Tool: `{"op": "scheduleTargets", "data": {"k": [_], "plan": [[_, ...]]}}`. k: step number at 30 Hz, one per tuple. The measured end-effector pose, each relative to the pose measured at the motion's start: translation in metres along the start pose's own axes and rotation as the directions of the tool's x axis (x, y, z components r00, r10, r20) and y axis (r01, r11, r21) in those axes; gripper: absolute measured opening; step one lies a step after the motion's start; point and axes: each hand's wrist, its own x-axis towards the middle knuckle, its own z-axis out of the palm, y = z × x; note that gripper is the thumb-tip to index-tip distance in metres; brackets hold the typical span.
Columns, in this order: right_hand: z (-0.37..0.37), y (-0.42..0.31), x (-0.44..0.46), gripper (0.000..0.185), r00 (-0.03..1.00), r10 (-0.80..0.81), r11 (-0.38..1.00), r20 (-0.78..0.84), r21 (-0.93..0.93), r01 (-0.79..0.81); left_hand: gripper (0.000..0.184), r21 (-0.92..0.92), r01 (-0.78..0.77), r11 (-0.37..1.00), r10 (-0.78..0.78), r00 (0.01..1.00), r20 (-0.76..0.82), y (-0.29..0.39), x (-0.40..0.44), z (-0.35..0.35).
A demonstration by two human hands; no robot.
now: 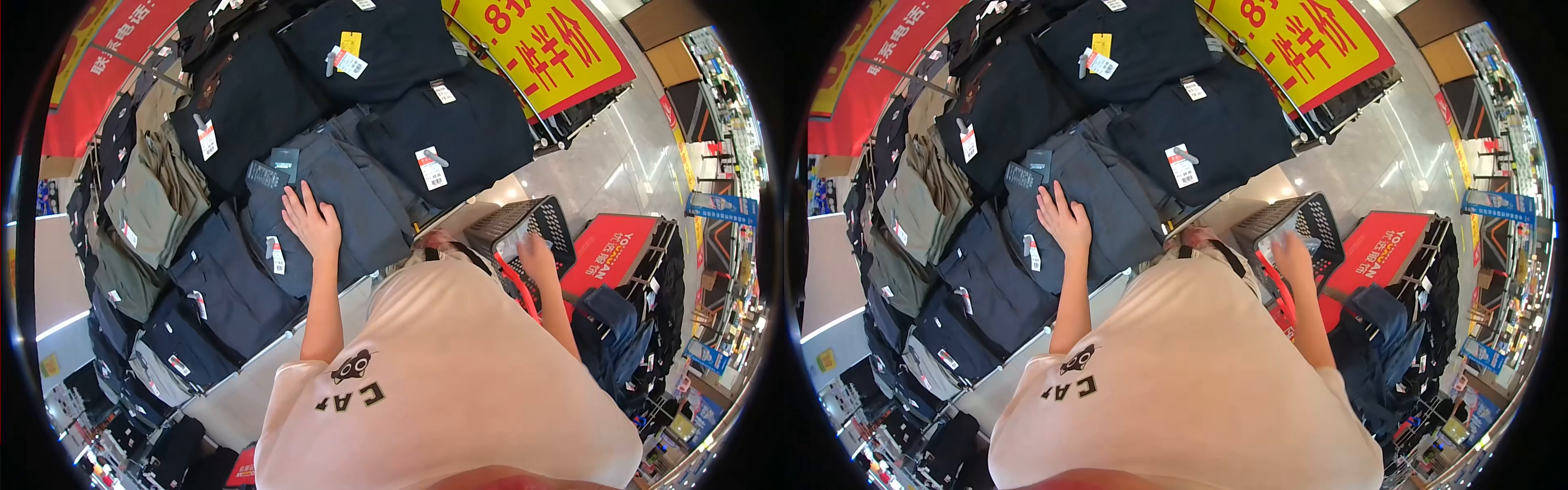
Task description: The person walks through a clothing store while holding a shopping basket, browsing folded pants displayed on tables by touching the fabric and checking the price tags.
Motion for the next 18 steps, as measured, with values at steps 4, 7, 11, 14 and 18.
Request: {"op": "scheduleTargets", "data": {"k": [4,7,11,14,18], "plan": [[0.016,-0.177,0.106,0.047,0.950,-0.310,0.731,0.046,0.649,0.208,0.054,-0.002,-0.004,1.000,0.004,1.000,0.018,0.005,0.001,-0.006],[0.077,-0.256,0.124,0.080,0.836,-0.549,0.739,-0.014,0.458,0.494,0.051,-0.139,0.089,0.986,-0.101,0.991,-0.085,-0.006,-0.002,-0.019],[0.093,-0.306,0.096,0.089,0.795,-0.584,0.783,0.164,0.373,0.498,0.054,-0.197,0.699,0.687,-0.726,0.659,-0.195,-0.020,-0.024,-0.056],[0.116,-0.314,0.106,0.064,0.859,-0.510,0.780,-0.045,0.396,0.484,0.068,0.012,0.767,0.642,-0.766,0.641,0.039,-0.077,-0.054,-0.034],[0.110,-0.314,0.131,0.025,0.783,-0.619,0.750,0.067,0.349,0.562,0.070,-0.037,0.857,0.515,-0.840,0.512,0.181,-0.084,-0.054,-0.035]]}}
